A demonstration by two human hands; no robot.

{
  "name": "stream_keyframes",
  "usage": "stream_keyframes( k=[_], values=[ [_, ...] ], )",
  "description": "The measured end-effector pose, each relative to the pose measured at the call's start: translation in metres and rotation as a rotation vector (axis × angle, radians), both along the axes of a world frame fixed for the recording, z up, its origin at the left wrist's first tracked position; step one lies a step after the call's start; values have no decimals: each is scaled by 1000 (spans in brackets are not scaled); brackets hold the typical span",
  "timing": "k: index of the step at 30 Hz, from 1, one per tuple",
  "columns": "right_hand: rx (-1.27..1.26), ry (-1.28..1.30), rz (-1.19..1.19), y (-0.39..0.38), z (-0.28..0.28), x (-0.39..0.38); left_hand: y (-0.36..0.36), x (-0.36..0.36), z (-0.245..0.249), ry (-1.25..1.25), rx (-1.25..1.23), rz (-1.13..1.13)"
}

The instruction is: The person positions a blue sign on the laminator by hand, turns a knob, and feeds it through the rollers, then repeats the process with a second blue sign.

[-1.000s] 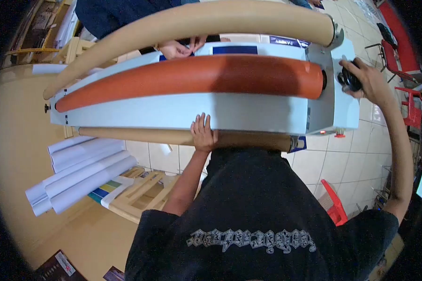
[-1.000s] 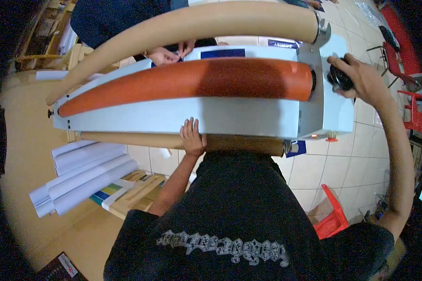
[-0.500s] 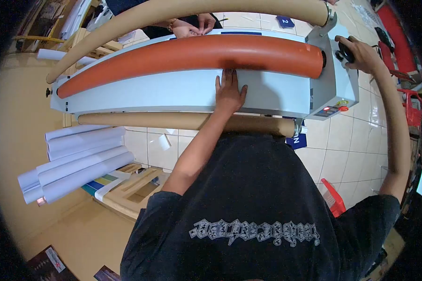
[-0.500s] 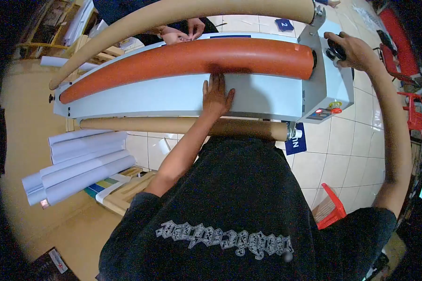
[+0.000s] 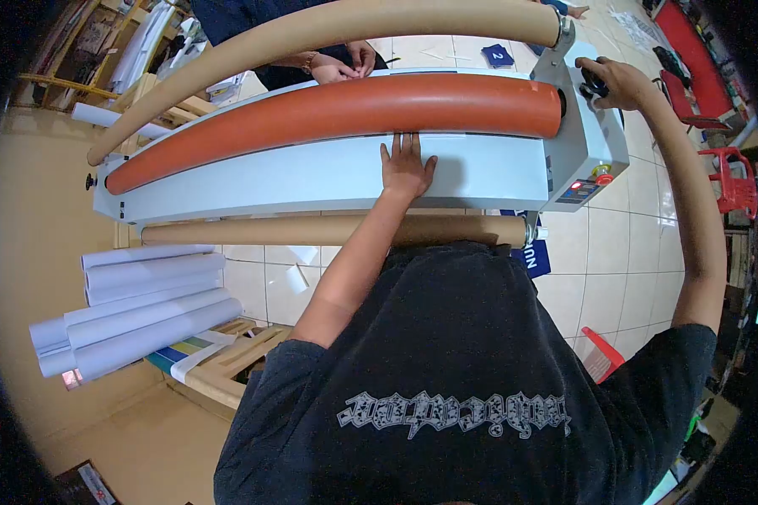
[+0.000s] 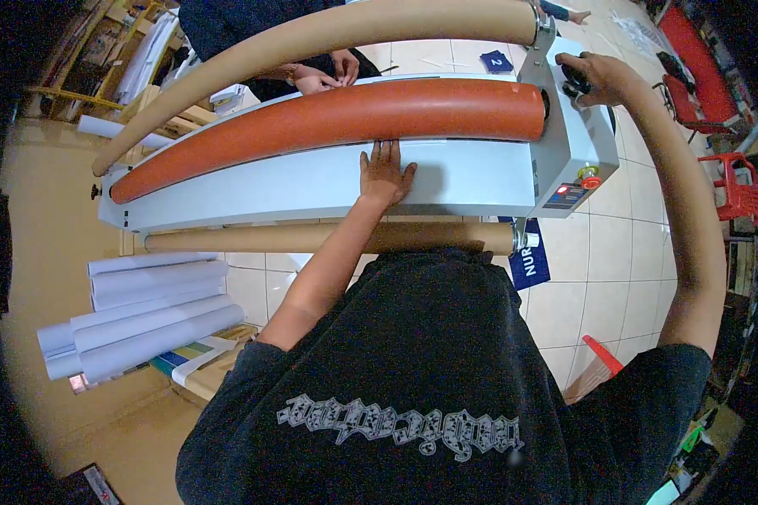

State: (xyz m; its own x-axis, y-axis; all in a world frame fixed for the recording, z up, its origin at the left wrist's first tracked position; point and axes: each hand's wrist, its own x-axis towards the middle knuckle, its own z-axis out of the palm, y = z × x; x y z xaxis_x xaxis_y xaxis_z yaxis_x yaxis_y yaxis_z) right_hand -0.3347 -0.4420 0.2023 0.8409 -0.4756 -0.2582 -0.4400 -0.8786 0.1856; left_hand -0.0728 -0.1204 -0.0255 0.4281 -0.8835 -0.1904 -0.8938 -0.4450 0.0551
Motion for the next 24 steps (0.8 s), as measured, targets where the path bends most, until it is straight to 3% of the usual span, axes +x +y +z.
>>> stream_keyframes(
  k=[5, 7, 9, 12, 15, 18, 20, 23, 24],
  values=[
    [-183, 169, -94, 49, 26, 29, -2, -1, -3, 2, -5, 12],
    [20, -110, 141, 93, 29, 48, 0, -4, -3, 28, -5, 14],
    [364, -283, 82, 141, 36, 76, 3, -8, -2, 17, -77, 21],
    [411, -279, 66, 126, -19, 118, -4, -7, 1, 60, 9, 52],
    [405, -573, -81, 82, -88, 155, -4, -3, -8, 85, 16, 41],
    [483, -476, -176, 29, -143, 188, 0, -1, -19, 90, -32, 40],
    [461, -419, -113, 4, -179, 206, -2, 0, -18, 84, -49, 41],
    [518, -185, -129, -9, -185, 237, -2, 0, -6, 112, -34, 45],
    [433, -117, -120, -12, -186, 246, -5, 1, -2, 134, -30, 41]
  ],
)
